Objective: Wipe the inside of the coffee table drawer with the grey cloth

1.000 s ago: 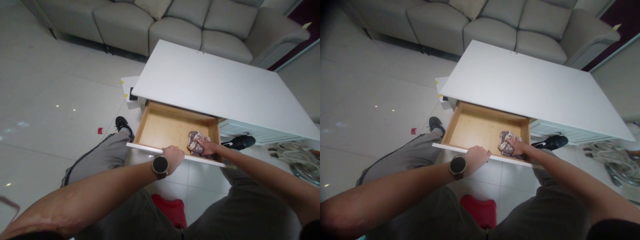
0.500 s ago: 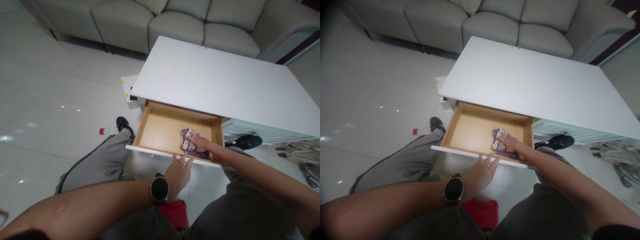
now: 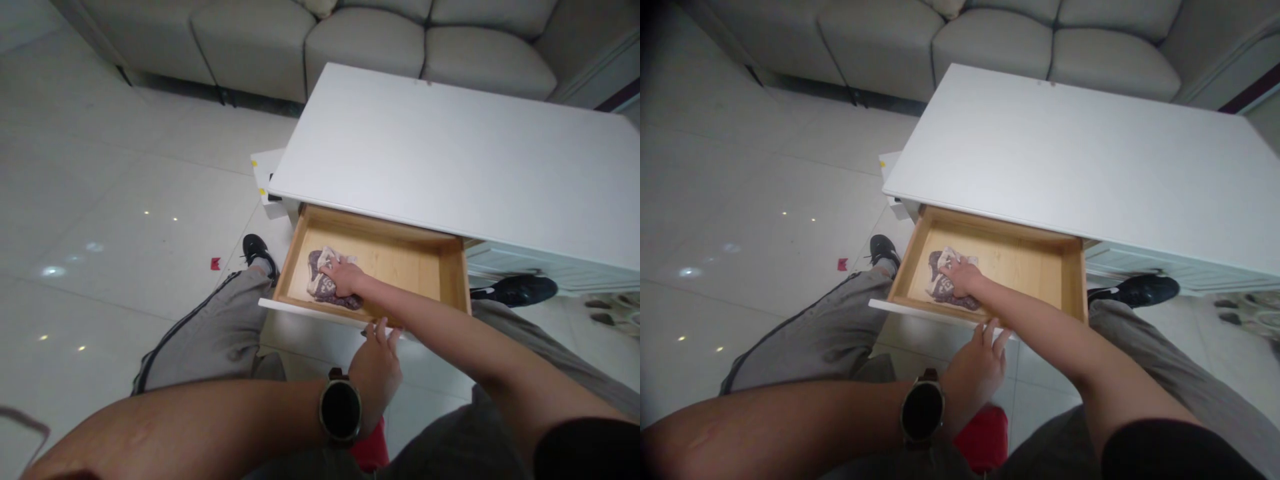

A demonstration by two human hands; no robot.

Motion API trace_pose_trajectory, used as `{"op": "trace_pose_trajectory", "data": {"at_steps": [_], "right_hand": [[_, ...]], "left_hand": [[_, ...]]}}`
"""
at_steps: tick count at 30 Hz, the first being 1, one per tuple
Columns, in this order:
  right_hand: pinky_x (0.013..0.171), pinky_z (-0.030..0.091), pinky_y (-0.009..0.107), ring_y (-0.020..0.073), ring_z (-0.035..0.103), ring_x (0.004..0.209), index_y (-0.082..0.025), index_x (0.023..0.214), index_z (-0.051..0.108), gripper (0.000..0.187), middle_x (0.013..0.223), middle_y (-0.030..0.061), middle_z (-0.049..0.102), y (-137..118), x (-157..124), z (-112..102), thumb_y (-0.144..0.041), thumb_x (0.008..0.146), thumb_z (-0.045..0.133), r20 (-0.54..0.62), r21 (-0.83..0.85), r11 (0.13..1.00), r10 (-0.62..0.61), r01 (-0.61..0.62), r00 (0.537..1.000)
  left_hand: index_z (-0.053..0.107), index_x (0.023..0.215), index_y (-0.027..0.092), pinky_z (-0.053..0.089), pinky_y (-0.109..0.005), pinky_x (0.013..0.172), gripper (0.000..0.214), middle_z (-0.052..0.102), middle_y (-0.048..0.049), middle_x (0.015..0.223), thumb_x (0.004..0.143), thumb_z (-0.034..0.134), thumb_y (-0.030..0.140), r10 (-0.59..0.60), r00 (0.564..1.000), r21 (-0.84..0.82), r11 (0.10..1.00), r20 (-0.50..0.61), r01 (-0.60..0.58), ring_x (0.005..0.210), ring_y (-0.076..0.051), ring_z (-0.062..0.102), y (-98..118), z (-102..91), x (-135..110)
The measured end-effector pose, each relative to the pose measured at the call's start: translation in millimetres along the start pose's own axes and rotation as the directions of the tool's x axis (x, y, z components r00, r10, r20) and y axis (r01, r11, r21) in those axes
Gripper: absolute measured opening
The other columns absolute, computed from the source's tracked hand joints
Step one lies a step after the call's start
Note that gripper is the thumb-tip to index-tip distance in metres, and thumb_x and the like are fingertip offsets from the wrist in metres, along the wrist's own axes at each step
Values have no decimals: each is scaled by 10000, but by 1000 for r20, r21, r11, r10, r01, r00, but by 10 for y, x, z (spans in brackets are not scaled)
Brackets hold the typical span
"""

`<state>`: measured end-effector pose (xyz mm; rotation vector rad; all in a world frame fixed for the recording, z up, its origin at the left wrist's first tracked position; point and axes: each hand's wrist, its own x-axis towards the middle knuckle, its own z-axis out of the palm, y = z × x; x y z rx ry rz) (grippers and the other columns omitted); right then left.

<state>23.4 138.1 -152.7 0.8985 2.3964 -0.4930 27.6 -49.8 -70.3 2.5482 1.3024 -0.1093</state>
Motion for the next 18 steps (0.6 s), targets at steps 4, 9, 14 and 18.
{"op": "trace_pose_trajectory", "data": {"at_steps": [4, 9, 14, 18], "right_hand": [[1066, 475, 553, 462, 392, 1460, -318, 1557, 403, 969, 1638, 179, 380, -356, 285, -95, -510, 717, 847, -37, 10, 1000, -8, 8, 999], [1065, 473, 552, 448, 384, 1460, -319, 1547, 413, 953, 1646, 182, 369, -515, 404, -138, -573, 731, 833, -51, 25, 1000, -5, 6, 999], [1110, 431, 542, 438, 329, 1493, -330, 1564, 391, 897, 1681, 148, 320, -306, 417, -215, -596, 795, 768, -91, 109, 994, -18, 28, 996], [1145, 378, 570, 459, 273, 1515, -326, 1596, 335, 960, 1721, 142, 232, 35, 557, -370, -644, 794, 757, -107, 175, 978, 137, -117, 985]], "left_hand": [[696, 1303, 20, 516, -465, 971, 391, 694, -248, 1330, 1002, 479, 143, 47, 992, 97, 994, 119, -59, 1222, -328, 662, -1, -156, -29], [788, 1162, 104, 506, -566, 962, 334, 770, -202, 1135, 1009, 496, 161, 205, 963, 74, 973, 172, -220, 1130, -366, 690, -94, -373, -12], [806, 1123, 132, 519, -597, 882, 323, 763, -233, 1084, 1003, 512, 186, 235, 942, -5, 970, 241, -241, 1092, -410, 690, -147, -531, 44], [801, 1147, 121, 530, -548, 854, 335, 708, -265, 1265, 994, 510, 188, 209, 943, -30, 977, 258, -209, 1171, -429, 660, -133, -575, 72]]}}
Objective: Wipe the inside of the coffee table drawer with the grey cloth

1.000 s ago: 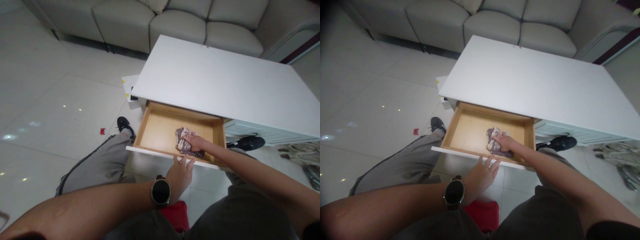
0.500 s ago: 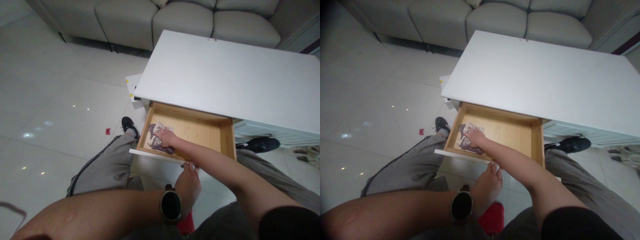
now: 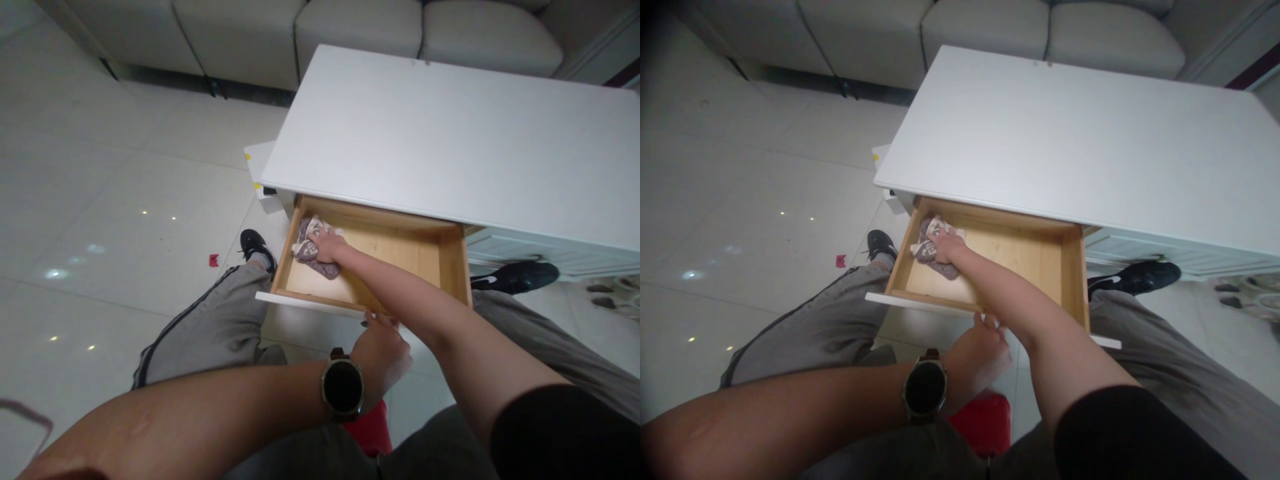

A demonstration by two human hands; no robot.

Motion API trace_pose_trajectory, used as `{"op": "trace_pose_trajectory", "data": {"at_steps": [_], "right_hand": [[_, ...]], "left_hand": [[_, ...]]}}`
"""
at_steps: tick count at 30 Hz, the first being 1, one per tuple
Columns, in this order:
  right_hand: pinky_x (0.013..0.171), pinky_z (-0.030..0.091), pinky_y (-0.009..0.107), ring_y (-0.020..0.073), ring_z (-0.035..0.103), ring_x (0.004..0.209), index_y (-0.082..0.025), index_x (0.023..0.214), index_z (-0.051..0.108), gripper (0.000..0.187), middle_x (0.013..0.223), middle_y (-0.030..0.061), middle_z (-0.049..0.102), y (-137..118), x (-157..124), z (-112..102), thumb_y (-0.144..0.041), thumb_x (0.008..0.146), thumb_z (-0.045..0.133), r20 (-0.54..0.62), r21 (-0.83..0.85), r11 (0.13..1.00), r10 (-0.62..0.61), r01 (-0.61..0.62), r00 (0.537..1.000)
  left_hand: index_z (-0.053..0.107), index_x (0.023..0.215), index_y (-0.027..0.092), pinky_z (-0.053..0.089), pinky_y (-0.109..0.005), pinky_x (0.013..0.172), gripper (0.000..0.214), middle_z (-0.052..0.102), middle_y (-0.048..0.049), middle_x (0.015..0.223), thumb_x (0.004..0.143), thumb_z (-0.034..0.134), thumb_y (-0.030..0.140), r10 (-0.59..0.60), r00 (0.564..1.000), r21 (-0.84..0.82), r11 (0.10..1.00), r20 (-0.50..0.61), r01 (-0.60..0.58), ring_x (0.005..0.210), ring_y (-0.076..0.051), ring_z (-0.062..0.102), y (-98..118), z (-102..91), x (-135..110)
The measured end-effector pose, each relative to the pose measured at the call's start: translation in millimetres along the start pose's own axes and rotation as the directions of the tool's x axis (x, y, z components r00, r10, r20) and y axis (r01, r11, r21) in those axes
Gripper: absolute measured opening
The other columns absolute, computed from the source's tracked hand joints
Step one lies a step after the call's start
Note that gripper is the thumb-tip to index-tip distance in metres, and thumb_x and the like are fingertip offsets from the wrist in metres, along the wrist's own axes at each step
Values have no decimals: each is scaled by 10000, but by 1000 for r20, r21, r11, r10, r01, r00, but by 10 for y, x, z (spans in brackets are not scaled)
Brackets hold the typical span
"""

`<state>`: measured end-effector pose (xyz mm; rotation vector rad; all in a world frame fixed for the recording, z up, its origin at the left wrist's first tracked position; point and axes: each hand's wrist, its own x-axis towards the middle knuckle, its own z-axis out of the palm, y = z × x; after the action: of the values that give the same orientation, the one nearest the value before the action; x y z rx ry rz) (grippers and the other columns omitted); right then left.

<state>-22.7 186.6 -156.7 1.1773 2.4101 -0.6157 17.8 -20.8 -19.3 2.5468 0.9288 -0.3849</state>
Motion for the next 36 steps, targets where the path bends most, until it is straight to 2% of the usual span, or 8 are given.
{"op": "trace_pose_trajectory", "data": {"at_steps": [4, 8, 18, 20, 24, 27, 31, 36], "right_hand": [[1164, 329, 592, 462, 288, 1509, -308, 1611, 289, 1046, 1711, 178, 236, 446, 86, -88, -662, 761, 785, -22, 3, 995, 100, -100, 995], [1173, 299, 616, 491, 277, 1508, -302, 1594, 313, 1121, 1712, 193, 210, 986, -119, -35, -666, 678, 847, 37, -27, 992, 122, -121, 992], [1099, 355, 661, 550, 373, 1431, -247, 1581, 335, 1182, 1621, 267, 339, 2480, -1299, 353, -537, 593, 916, 77, -174, 914, 384, -367, 920], [1095, 370, 637, 534, 412, 1406, -231, 1544, 394, 1087, 1585, 267, 383, 2652, -1530, 491, -509, 621, 897, 27, -174, 933, 325, -316, 945], [1095, 405, 566, 458, 494, 1360, -212, 1466, 474, 913, 1496, 240, 494, 2687, -1796, 706, -482, 674, 838, -36, -128, 980, 146, -149, 989], [1074, 458, 490, 367, 604, 1245, -215, 1380, 549, 761, 1385, 169, 613, 2574, -1948, 681, -391, 680, 789, 35, 54, 998, 24, -26, 999], [1113, 458, 429, 332, 600, 1289, -238, 1423, 561, 766, 1432, 87, 626, 2495, -2285, 327, -358, 685, 729, 90, 299, 954, -43, 14, 995], [1066, 499, 408, 359, 631, 1229, -274, 1404, 592, 798, 1374, 75, 668, 2452, -2802, -78, -400, 644, 804, 176, 300, 953, -14, -40, 984]], "left_hand": [[791, 1189, 141, 525, -542, 895, 375, 546, -227, 1535, 1006, 468, 196, -53, 999, 12, 998, -9, 53, 1315, -451, 578, 19, 54, 29], [793, 1194, 193, 537, -528, 891, 373, 566, -200, 1524, 1003, 472, 186, -60, 998, -9, 998, -36, 60, 1301, -410, 597, 20, 117, 33], [793, 1192, 148, 554, -596, 943, 333, 528, -235, 1550, 994, 528, 181, -59, 990, 73, 995, -127, 68, 1368, -446, 556, 41, 203, 9], [794, 1184, 140, 545, -614, 958, 338, 525, -236, 1551, 998, 514, 178, -51, 988, 66, 996, -147, 61, 1392, -448, 535, 45, 239, 13], [783, 1195, 148, 531, -644, 984, 347, 514, -245, 1556, 995, 501, 163, -41, 991, 43, 998, -127, 47, 1455, -417, 479, 47, 273, 20], [778, 1200, 150, 524, -655, 997, 341, 506, -252, 1562, 988, 512, 166, -40, 991, 21, 999, -125, 43, 1473, -407, 461, 46, 258, 6], [784, 1181, 132, 522, -651, 1002, 353, 512, -258, 1555, 1004, 479, 162, -33, 990, 23, 999, -140, 36, 1473, -408, 460, 46, 242, -11], [770, 1206, 115, 553, -621, 984, 358, 531, -258, 1537, 985, 488, 112, -54, 985, 32, 998, -166, 60, 1444, -386, 498, 55, 288, 12]]}}
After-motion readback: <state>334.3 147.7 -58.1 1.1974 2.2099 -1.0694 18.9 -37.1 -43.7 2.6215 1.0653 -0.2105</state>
